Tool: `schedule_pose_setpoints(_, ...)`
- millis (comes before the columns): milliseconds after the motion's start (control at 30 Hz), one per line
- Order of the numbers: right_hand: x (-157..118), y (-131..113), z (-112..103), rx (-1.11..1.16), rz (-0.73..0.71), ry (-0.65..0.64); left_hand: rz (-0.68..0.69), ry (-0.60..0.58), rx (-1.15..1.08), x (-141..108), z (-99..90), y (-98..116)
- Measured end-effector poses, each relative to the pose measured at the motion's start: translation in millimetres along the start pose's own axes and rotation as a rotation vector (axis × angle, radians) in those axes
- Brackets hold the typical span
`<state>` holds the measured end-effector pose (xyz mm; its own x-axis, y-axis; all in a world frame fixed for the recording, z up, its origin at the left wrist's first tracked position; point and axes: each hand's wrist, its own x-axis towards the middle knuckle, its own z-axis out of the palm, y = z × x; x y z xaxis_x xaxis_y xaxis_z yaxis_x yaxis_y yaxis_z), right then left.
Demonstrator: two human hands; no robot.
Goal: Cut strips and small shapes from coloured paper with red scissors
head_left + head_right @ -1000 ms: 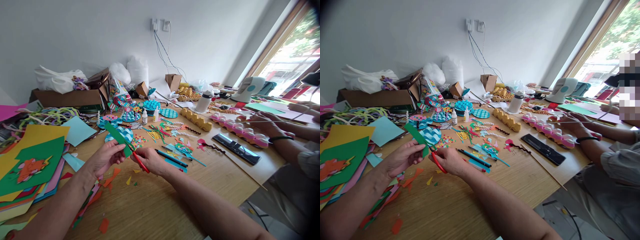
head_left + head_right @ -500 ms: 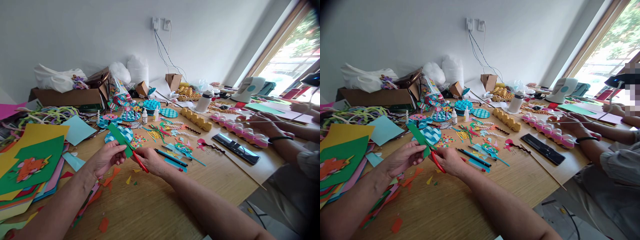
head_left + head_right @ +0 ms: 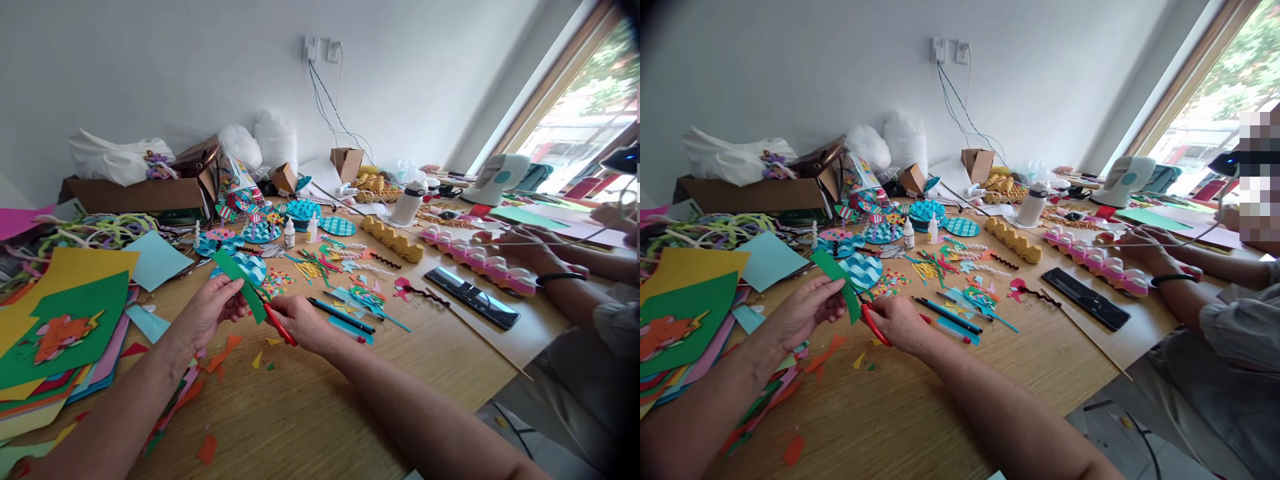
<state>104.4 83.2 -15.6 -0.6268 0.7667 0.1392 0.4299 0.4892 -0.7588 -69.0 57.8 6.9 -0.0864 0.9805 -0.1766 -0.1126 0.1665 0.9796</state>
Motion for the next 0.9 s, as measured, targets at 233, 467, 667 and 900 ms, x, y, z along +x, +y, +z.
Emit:
schedule_pose_setpoints(233,-1.8,1.0,0.4,0.045,0.004,-0.008,0.003,-0.027,0.005,-1.5,2.3,-1.2)
schedule_pose_setpoints(467,0.2,3.3,0.2,0.066,0.042,-0.041,0.018,-0.011,0.040,-3.8,3.9,1.4)
schedule_pose_setpoints(667,0.6,2.6,-0.1,0.102,0.053,-0.053,0.005,0.011,0.095,-5.8,8.8,3.7)
schedule_pose_setpoints(900,1.0,4.5,1.7,0.122,0.055,-0.032,-0.033,-0.023,0.091,-6.4,10.3,2.5)
